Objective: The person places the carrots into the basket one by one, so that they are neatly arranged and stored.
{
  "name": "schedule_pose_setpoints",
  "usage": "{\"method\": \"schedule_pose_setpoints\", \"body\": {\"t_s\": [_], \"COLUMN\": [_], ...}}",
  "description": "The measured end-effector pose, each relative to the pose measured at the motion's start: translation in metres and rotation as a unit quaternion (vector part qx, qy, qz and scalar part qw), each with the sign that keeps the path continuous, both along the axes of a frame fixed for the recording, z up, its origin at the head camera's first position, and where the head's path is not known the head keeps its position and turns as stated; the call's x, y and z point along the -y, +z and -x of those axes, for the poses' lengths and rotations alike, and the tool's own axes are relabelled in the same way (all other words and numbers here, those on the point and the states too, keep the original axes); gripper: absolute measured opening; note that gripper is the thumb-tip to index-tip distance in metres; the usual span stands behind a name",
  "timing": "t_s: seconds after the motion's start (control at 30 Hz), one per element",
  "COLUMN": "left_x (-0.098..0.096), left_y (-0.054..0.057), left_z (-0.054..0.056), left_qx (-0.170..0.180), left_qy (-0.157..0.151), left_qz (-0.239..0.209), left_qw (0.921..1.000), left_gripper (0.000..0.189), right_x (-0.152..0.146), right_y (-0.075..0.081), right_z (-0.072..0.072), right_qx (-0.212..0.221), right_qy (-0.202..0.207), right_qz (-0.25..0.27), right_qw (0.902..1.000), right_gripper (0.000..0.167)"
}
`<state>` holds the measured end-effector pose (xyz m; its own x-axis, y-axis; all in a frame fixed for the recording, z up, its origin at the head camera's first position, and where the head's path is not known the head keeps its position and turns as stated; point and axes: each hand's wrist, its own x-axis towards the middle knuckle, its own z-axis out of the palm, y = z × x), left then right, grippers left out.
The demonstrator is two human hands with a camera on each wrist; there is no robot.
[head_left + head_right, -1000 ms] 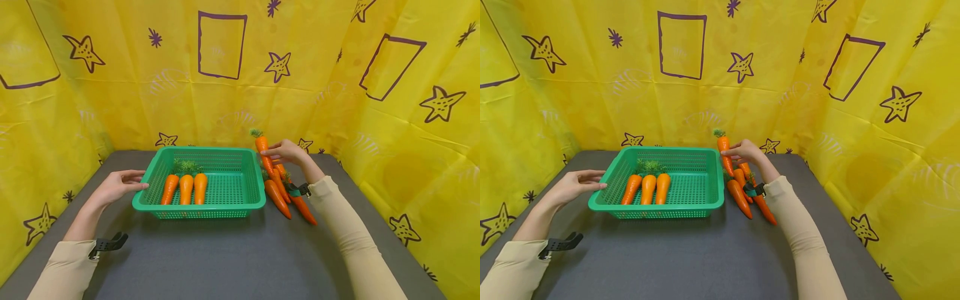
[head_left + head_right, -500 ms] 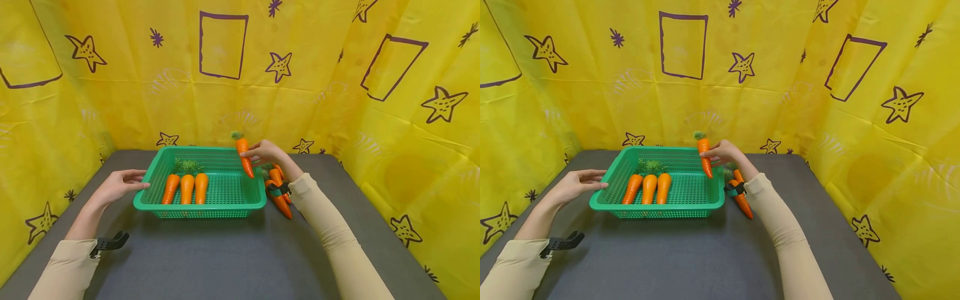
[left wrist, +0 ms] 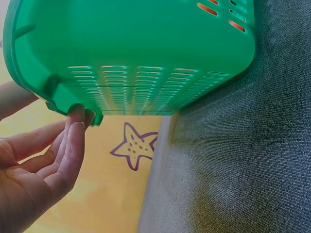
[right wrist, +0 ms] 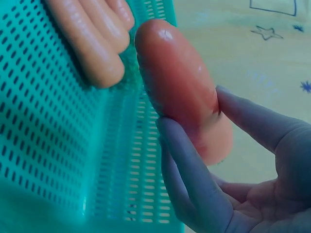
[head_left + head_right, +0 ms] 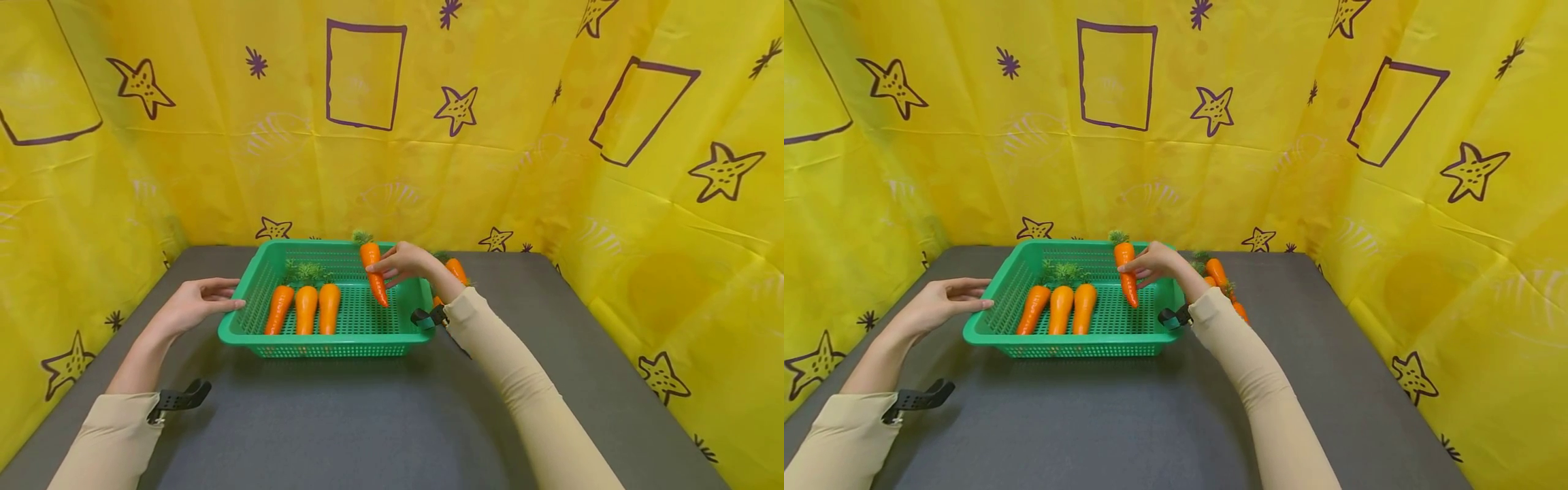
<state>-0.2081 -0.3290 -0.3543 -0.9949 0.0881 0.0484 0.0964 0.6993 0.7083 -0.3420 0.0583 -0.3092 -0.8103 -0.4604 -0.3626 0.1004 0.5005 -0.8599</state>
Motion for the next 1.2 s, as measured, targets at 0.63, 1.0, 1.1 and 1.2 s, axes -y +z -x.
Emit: {"method": "schedule_pose_setpoints", "body": {"t_s": [0.63, 1.0, 1.1, 1.2], "left_x": [0.0, 0.0, 0.0, 0.0], "left_y": [0.001, 0.0, 0.0, 0.001], "left_z": [0.001, 0.002, 0.002, 0.002], "left_qx": [0.003, 0.001, 0.001, 0.001], "left_qy": [0.003, 0.003, 0.001, 0.001], "left_qz": [0.0, 0.0, 0.001, 0.001], "left_qw": [1.0, 1.0, 1.0, 1.0], "left_gripper": [0.068, 0.068, 0.068, 0.068], "right_x": [0.03, 0.042, 0.045, 0.048], "right_y": [-0.016, -0.029, -0.031, -0.033], "right_z": [0.0, 0.01, 0.012, 0.013], "right_qx": [0.051, 0.096, 0.103, 0.111], "right_qy": [0.07, 0.064, 0.07, 0.07], "right_qz": [-0.023, -0.071, -0.087, -0.098], "right_qw": [0.996, 0.9908, 0.9884, 0.9864], "right_gripper": [0.027, 0.057, 0.056, 0.068]}}
